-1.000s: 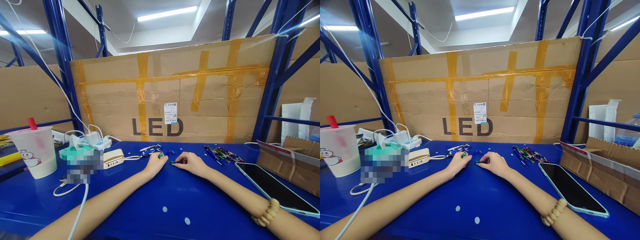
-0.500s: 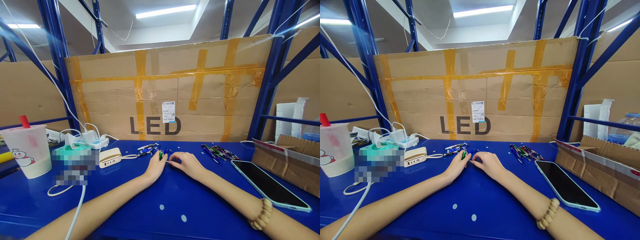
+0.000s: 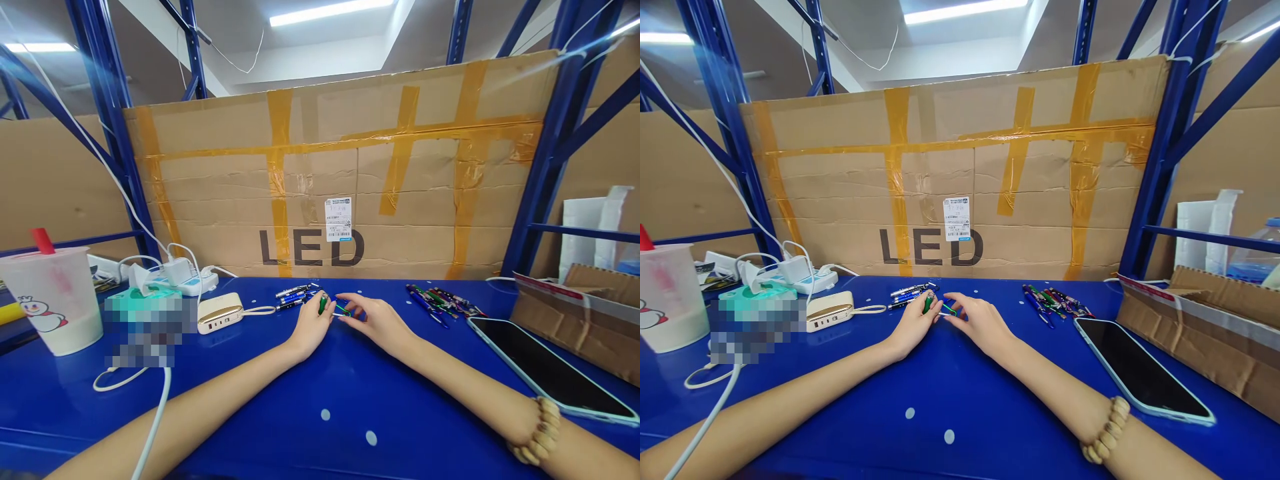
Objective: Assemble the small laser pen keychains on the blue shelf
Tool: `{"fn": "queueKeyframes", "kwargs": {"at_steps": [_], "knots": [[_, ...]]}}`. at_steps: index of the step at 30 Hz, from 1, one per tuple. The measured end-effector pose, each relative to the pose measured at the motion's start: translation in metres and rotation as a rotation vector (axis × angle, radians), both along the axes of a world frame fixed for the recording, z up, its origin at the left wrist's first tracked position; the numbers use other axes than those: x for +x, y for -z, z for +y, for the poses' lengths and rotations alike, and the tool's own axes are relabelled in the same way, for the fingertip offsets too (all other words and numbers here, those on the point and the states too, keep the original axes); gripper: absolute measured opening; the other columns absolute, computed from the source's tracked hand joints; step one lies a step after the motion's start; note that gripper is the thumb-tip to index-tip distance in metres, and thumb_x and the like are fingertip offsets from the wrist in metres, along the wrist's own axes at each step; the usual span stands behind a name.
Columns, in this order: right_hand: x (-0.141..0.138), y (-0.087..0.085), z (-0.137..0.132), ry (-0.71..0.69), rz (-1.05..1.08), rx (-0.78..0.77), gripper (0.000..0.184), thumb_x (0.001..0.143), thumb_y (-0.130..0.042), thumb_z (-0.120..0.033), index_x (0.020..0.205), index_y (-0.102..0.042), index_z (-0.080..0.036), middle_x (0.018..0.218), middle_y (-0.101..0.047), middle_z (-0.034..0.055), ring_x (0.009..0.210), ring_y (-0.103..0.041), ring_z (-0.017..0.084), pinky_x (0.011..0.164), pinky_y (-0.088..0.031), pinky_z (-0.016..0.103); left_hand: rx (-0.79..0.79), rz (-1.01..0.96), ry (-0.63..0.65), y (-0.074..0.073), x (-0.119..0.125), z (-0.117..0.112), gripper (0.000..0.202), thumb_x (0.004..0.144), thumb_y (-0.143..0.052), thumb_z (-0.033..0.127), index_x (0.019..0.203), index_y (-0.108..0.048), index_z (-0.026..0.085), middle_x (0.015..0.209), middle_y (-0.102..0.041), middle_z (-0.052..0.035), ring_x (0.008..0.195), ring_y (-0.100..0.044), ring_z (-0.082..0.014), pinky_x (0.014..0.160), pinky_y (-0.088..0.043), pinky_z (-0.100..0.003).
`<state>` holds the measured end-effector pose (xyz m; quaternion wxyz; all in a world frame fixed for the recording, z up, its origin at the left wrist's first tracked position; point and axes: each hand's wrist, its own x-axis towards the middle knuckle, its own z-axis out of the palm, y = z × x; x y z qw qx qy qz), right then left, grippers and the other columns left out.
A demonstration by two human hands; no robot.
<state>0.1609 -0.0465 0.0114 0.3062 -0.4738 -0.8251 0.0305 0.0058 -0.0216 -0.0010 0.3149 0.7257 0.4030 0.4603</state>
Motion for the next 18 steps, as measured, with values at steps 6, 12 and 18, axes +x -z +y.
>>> {"fn": "queueKeyframes", "kwargs": {"at_steps": [6,12,18], "knots": [[-0.005,0.002,-0.004,-0.011,-0.203,0.052,0.016,0.085,-0.046,-0.02,0.088,-0.061,-0.016,0.078,-0.067,0.0061,0.068,-0.061,0.018,0.058,-0.039,0.024,0.132,0.113,0.021,-0.006,-0.001,-0.009,0.026,0.081,-0.045,0.025,0.06,-0.032,0.02,0.053,-0.034,0.0066,0.052,-0.032,-0.0108,0.055,-0.026,-0.024],[-0.006,0.003,-0.004,-0.06,-0.105,0.052,0.02,0.084,-0.044,-0.021,0.071,-0.058,-0.018,0.06,-0.06,0.0017,0.053,-0.053,0.014,0.051,-0.034,0.022,0.187,0.145,0.017,-0.005,-0.001,-0.012,0.023,0.083,-0.042,0.026,0.063,-0.032,0.02,0.055,-0.035,0.0061,0.053,-0.034,-0.0112,0.054,-0.027,-0.023],[-0.007,0.003,-0.003,-0.138,0.094,0.025,0.03,0.085,-0.04,-0.026,0.062,-0.055,-0.016,0.052,-0.052,-0.0014,0.048,-0.045,0.011,0.048,-0.034,0.021,0.174,0.125,0.027,-0.002,0.0,-0.011,0.021,0.085,-0.037,0.026,0.066,-0.03,0.021,0.06,-0.038,0.0053,0.055,-0.036,-0.0109,0.054,-0.028,-0.022]]}}
